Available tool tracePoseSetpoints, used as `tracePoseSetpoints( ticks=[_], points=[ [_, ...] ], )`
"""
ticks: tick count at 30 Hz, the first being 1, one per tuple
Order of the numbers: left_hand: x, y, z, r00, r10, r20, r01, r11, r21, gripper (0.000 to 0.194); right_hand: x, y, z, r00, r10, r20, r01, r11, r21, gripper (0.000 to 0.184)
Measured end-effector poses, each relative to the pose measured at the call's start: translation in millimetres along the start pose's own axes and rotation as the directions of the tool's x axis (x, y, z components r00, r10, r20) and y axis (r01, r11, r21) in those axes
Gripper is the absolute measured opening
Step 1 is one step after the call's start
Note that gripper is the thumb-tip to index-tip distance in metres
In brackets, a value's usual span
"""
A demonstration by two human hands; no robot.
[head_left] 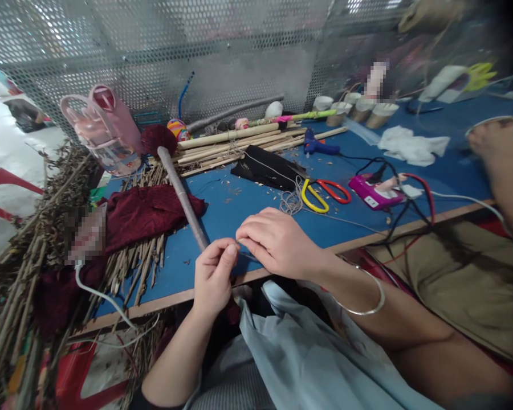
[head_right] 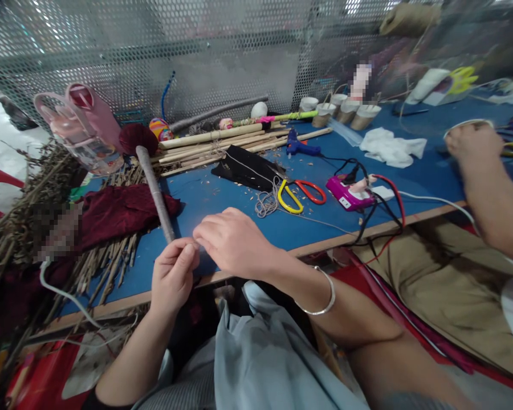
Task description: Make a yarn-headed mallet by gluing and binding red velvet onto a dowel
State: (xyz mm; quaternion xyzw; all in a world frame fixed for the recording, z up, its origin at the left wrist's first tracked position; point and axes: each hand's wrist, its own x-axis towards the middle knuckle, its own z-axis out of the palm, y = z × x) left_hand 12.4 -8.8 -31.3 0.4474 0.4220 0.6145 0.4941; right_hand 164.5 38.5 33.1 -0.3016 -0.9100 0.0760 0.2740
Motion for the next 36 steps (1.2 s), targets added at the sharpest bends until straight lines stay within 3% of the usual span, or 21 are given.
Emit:
tracePoseSetpoints(
  ticks=[12,14,16,18,20,21,23,25,30,32,36],
  points=[
    [8,9,4.4,0.974,-0.202,0.104,0.224,0.927,-0.301,0.016,0,0,24,0.965,-0.046,-0.257,0.023,0.995,-0.092,0.016],
    [9,12,4.1,0.964,-0.246,0.102,0.266,0.9,-0.346,0.016,-1,9,19,0.952,0.004,-0.305,-0.032,0.996,-0.086,0.017],
    [9,15,3.7,0.957,-0.277,0.091,0.29,0.876,-0.386,0.015,-6,29,11,0.925,0.153,-0.349,-0.19,0.979,-0.075,0.016],
    [9,17,3.6,0.956,-0.284,0.08,0.291,0.866,-0.407,0.016,-16,60,3,0.856,0.378,-0.354,-0.446,0.885,-0.132,0.02],
    [9,18,4.0,0.958,-0.28,0.064,0.281,0.867,-0.411,0.017,-28,93,-3,0.724,0.621,-0.301,-0.689,0.67,-0.277,0.029],
    [9,18,4.4,0.959,-0.278,0.056,0.276,0.869,-0.41,0.017,-34,108,-5,0.653,0.719,-0.238,-0.749,0.566,-0.345,0.032],
    [9,17,5.2,0.959,-0.28,0.042,0.272,0.872,-0.406,0.017,-42,131,-7,0.576,0.805,-0.145,-0.764,0.466,-0.446,0.035],
    [9,16,5.7,0.96,-0.279,0.027,0.266,0.878,-0.398,0.018,-44,144,-9,0.553,0.827,-0.105,-0.755,0.444,-0.482,0.038],
    [9,13,4.6,0.97,-0.245,-0.005,0.225,0.898,-0.379,0.021,-40,149,-18,0.454,0.887,-0.086,-0.793,0.358,-0.493,0.06],
    [10,12,3.9,0.973,-0.232,-0.003,0.213,0.899,-0.382,0.02,-40,147,-20,0.465,0.883,-0.066,-0.771,0.367,-0.521,0.061],
    [9,11,2.9,0.974,-0.226,0.018,0.215,0.897,-0.387,0.02,-41,143,-20,0.543,0.839,-0.039,-0.693,0.422,-0.585,0.048]
  ],
)
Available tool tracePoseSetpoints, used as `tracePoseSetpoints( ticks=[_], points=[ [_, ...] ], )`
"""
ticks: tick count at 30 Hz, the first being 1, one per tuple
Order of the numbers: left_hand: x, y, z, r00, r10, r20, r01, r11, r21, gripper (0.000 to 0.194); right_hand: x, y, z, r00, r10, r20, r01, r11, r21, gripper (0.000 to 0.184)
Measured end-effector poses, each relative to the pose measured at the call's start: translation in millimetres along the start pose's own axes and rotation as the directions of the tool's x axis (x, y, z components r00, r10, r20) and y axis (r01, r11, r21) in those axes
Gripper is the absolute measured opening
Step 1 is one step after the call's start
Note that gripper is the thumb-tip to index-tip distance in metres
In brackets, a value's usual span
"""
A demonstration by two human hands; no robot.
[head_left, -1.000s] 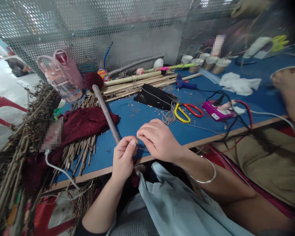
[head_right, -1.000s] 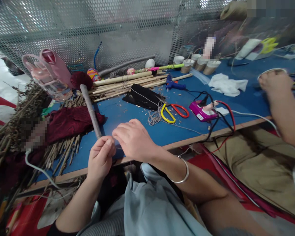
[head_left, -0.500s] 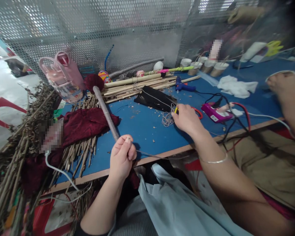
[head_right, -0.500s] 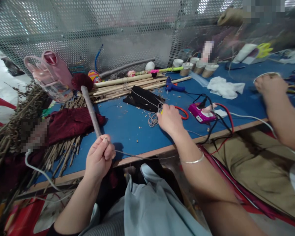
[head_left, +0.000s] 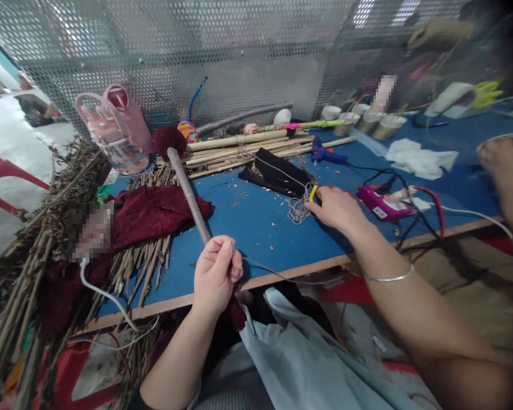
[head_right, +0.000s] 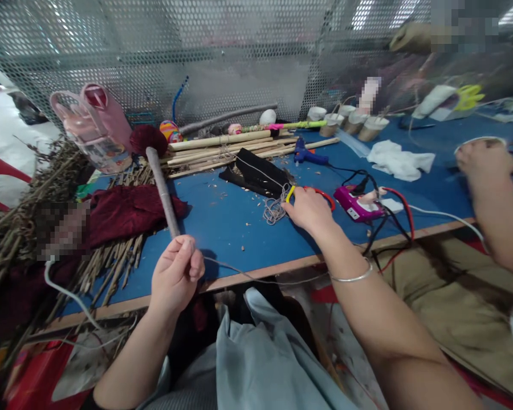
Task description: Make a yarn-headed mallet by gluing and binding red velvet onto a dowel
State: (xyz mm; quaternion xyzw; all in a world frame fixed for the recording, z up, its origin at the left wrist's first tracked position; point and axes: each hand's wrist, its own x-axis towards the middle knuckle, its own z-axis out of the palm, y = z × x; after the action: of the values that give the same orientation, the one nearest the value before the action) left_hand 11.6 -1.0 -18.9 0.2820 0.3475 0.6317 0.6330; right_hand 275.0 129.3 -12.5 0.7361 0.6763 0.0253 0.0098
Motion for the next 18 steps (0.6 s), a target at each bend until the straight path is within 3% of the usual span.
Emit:
tracePoseSetpoints(
  ticks=[5,8,13,18],
  points=[
    [-2,0,-0.9,0.999,-0.033,0.012,0.032,0.999,0.018,0.02,12,10,4,0.999,-0.03,-0.024,0.031,0.999,0.026,0.043],
    [-3,0,-0.8,0.999,-0.045,0.006,0.044,0.998,0.037,0.022,20,18,5,0.999,-0.026,0.019,0.026,1.0,-0.005,0.043],
    [-3,0,-0.8,0.999,-0.05,-0.005,0.05,0.999,0.022,0.022,19,26,3,0.987,0.154,0.037,-0.154,0.988,0.001,0.057],
    [-3,-1,-1.1,0.999,-0.046,-0.003,0.047,0.999,0.023,0.022,20,34,-2,0.985,0.113,0.13,-0.12,0.992,0.044,0.054]
  ],
)
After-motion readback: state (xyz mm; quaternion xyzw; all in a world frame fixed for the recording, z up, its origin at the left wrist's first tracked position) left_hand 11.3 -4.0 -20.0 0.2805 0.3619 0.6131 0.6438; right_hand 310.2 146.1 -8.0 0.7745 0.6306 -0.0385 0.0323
